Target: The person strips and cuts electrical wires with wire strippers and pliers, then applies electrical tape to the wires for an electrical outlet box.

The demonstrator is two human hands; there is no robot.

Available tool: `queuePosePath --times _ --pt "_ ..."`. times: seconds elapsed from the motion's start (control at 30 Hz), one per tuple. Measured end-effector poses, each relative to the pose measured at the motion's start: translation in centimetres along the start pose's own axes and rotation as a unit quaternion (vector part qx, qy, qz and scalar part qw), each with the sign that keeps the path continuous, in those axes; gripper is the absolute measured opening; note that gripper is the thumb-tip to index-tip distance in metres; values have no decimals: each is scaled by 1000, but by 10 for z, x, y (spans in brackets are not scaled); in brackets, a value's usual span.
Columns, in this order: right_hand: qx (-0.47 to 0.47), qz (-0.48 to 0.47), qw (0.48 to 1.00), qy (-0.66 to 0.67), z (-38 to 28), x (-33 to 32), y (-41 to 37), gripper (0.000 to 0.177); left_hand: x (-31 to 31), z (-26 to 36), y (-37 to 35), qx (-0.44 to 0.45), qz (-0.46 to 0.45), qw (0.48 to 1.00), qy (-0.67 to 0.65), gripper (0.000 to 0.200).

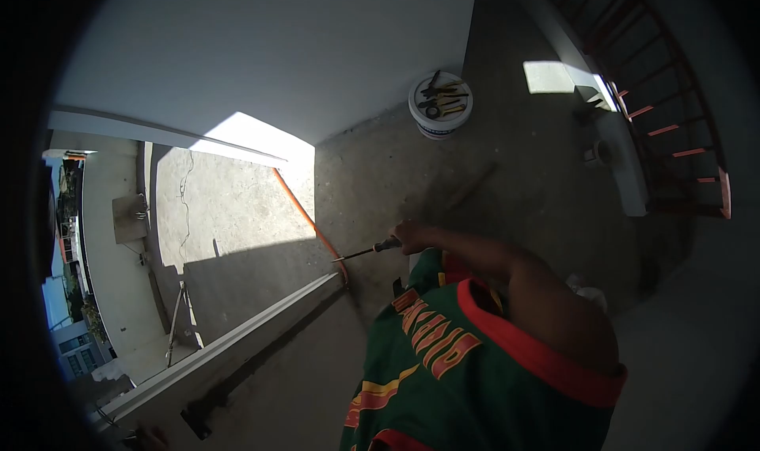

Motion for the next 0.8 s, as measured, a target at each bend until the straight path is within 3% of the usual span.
queuePosePath --times 0.13,0.17,0.2,0.3,0.37,0.6,0.8 --pt "23 62 998 0 4 -6 -11 29 -13 72 -21 -89 38 993 -63 29" --pt "32 66 997 1 2 -6 -12 29 -12 70 -25 -109 46 990 -79 30" --pt "42 69 997 2 0 -6 -14 30 60 -59 36 -143 -29 982 -117 38" --pt "61 88 994 5 -11 -2 -26 30 65 -5 13 -160 37 950 -267 38" --pt "55 107 993 2 -17 0 -34 30 40 19 8 -181 -29 968 -172 38" --pt "82 173 980 56 12 7 -81 30 94 -67 24 -123 -29 976 -180 41" --pt "94 243 955 139 27 -3 -99 40 59 -21 7 -140 8 978 -154 41"
Point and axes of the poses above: each hand's wrist, its own y-axis towards the middle knuckle, its own x-axis out of the palm, z = x × y, the point moved 3 cm from there along y, towards the middle knuckle, and after that the axes turned 14 degrees about y, right-handed, at the moved point
